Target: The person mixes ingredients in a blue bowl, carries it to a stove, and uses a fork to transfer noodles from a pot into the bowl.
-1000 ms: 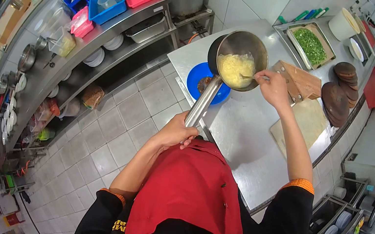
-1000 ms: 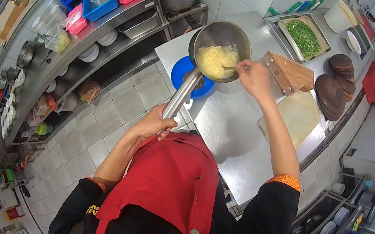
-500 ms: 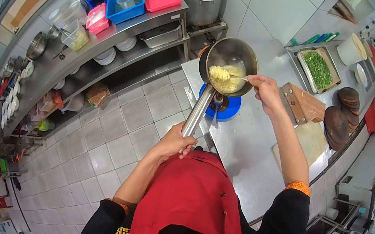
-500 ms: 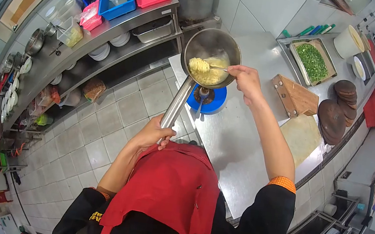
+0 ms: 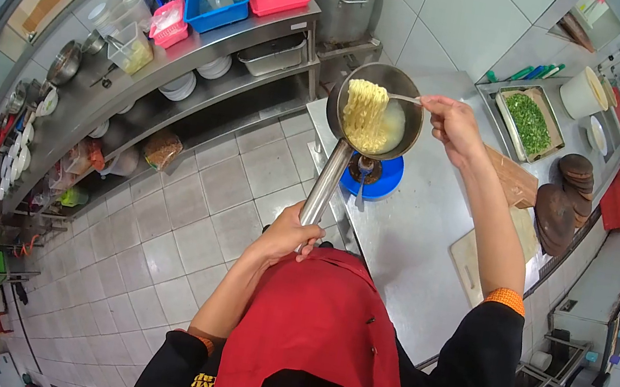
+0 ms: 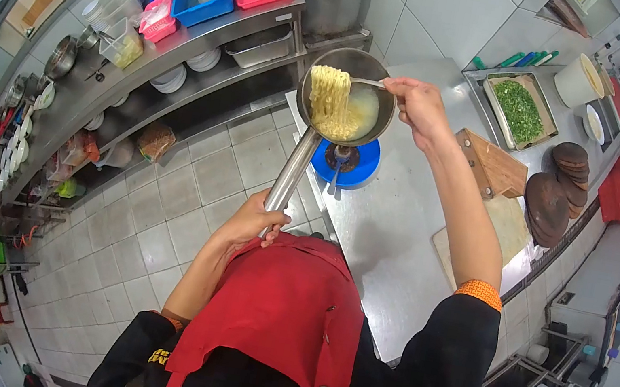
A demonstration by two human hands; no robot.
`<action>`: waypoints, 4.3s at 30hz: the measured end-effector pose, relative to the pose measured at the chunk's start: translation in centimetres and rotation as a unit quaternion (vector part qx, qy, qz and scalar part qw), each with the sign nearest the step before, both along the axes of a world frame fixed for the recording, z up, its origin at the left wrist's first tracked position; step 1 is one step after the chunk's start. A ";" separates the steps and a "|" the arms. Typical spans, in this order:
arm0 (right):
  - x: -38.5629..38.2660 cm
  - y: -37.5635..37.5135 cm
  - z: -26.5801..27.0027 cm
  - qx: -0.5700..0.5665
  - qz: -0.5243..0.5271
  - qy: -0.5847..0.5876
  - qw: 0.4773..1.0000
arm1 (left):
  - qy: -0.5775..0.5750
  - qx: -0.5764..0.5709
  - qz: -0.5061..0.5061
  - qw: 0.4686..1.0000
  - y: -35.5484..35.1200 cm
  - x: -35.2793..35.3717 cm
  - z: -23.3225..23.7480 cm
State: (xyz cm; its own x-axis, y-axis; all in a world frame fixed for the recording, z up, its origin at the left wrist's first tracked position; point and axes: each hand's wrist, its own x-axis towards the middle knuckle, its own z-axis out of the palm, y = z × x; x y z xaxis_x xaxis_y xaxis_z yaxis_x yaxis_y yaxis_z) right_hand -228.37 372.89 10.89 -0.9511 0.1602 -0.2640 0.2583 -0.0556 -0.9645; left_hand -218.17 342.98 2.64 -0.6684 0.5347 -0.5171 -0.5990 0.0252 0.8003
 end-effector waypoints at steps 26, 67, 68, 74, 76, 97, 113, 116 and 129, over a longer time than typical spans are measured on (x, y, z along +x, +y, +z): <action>0.5 2.0 -4.5 0.462 -0.023 0.103 0.881 | 0.002 0.013 0.020 1.000 -0.9 1.1 -0.6; 2.0 0.3 -0.3 -0.088 -0.057 0.037 0.994 | 0.008 0.014 0.023 1.000 -0.1 1.4 -0.1; 2.0 0.5 -0.4 -0.088 -0.058 0.037 0.994 | 0.011 0.012 0.023 1.000 -0.2 1.4 -0.2; 1.4 2.1 -3.3 0.066 -0.107 0.042 0.991 | 0.021 0.010 0.026 0.999 -0.3 1.4 -0.5; 1.2 1.9 -4.7 0.323 -0.149 0.130 0.925 | 0.026 0.012 0.026 0.999 -0.2 1.4 -0.4; 1.4 -2.2 -6.0 0.513 0.097 0.045 0.852 | 0.018 0.001 0.028 0.999 -0.1 1.3 -0.6; 0.1 -3.8 -6.3 0.030 0.107 -0.066 0.992 | 0.026 -0.002 0.004 1.000 -0.1 1.6 -0.9; 0.2 -3.6 -6.0 0.031 0.084 -0.058 0.994 | 0.029 0.005 0.007 1.000 -0.1 1.6 -1.0; 0.3 -1.8 -4.0 -0.029 0.069 -0.025 0.997 | 0.025 0.017 0.012 0.999 -0.3 1.4 -0.7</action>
